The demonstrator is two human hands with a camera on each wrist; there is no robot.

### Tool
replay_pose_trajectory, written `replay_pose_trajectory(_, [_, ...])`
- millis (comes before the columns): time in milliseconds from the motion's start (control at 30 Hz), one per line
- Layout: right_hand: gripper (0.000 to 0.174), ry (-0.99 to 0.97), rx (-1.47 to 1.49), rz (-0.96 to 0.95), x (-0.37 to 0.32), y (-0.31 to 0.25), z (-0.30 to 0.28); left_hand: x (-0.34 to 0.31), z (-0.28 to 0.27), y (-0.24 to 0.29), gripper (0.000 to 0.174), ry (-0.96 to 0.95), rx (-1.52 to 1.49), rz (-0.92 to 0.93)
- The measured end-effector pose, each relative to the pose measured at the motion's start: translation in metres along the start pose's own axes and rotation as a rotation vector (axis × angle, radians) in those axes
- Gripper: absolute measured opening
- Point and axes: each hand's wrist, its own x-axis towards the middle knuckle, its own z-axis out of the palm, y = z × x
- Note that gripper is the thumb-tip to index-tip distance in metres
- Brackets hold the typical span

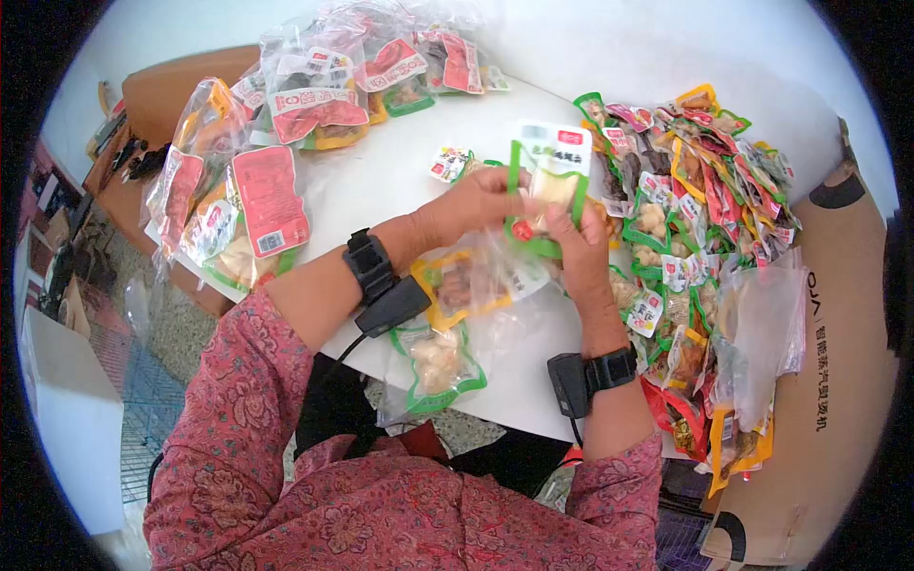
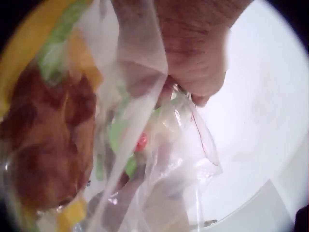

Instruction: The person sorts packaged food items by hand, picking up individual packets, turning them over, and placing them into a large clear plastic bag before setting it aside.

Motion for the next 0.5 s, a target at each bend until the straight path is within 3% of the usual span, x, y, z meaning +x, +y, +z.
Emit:
replay_pose_trajectory(67, [0.032,0.122,0.064,-0.032,0.0,-0.005,0.001,-0.005,0.01,0.007,0.041,-0.166,0.106,0.084])
replay_pose_trajectory(200, [0.033,0.23,-0.035,0.021,0.0,-0.001,-0.002,-0.004,0.009,-0.002,0.038,-0.225,0.229,0.031])
replay_pose_trajectory(267, [0.033,0.307,0.05,-0.023,0.002,0.007,-0.005,0.001,0.008,-0.011,0.037,-0.254,0.188,0.118])
replay_pose_trajectory(400, [0.029,0.327,0.156,-0.022,0.004,0.007,-0.005,-0.009,0.015,0.006,0.03,-0.249,0.144,0.031])
replay_pose_trajectory(500, [0.027,0.194,0.063,0.099,-0.002,-0.013,0.003,-0.002,0.008,0.0,0.023,-0.165,0.242,0.06])
